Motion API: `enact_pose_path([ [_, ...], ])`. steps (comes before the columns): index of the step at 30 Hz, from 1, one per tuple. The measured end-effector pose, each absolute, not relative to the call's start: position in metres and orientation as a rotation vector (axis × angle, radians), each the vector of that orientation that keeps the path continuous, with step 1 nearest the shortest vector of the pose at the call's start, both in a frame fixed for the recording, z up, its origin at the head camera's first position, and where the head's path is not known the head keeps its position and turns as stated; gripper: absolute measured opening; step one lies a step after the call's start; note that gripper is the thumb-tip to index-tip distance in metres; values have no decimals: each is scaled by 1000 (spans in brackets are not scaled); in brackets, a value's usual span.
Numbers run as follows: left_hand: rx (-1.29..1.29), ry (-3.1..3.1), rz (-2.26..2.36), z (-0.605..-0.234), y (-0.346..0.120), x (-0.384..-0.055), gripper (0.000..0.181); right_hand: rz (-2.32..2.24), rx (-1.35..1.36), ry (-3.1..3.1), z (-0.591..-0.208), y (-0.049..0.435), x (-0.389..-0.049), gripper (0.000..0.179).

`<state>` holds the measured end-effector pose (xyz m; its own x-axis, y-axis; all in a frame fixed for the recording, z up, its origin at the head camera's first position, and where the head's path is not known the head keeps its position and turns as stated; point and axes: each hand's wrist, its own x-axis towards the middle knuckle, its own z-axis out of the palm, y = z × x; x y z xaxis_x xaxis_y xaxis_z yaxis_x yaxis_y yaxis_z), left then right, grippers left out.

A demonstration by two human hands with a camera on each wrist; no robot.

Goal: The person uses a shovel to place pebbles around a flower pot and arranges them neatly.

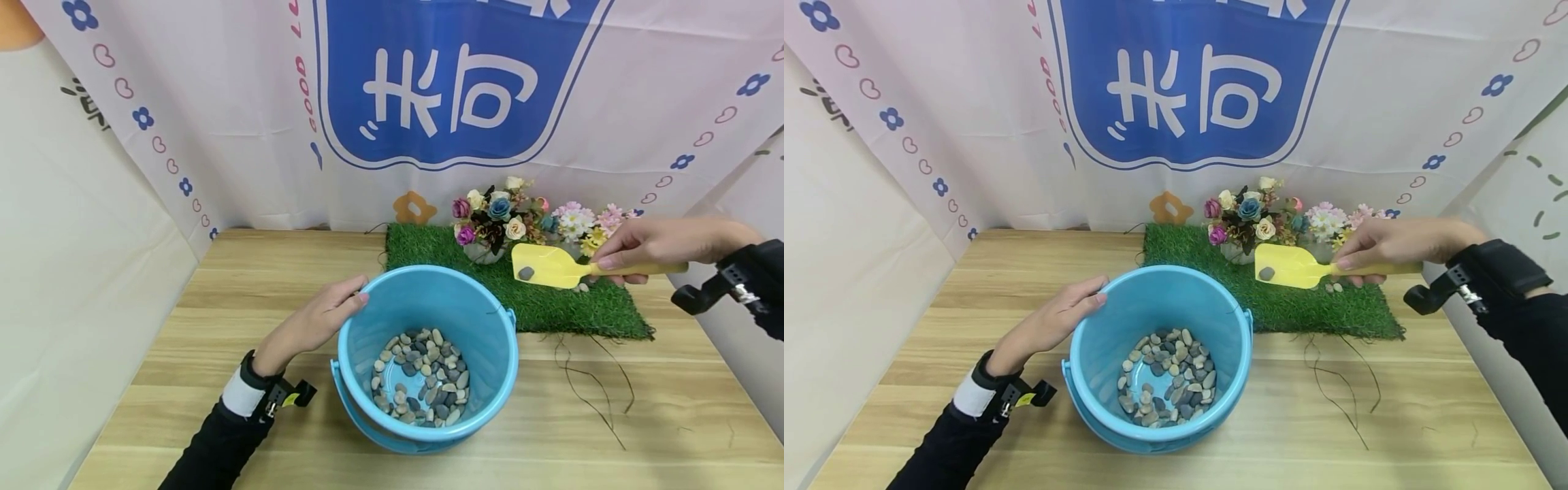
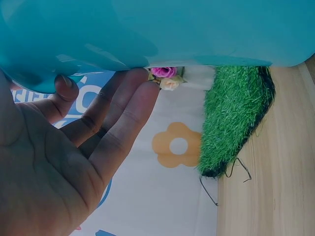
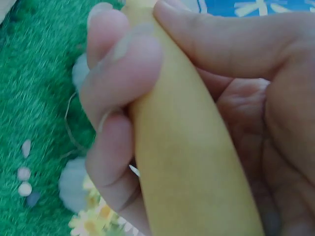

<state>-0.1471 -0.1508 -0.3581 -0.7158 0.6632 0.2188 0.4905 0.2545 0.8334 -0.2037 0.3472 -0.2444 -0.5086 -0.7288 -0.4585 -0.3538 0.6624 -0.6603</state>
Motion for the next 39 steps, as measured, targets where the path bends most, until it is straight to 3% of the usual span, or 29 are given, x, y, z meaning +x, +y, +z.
enact_pose_path([
  [20,1085,2347,1446,-358,-151,-147,22,-818,-773,2074,-319,408,-210,32],
  [39,1090,2345,1457,-359,-151,-147,22,-878,-509,2123,-349,423,-208,32],
])
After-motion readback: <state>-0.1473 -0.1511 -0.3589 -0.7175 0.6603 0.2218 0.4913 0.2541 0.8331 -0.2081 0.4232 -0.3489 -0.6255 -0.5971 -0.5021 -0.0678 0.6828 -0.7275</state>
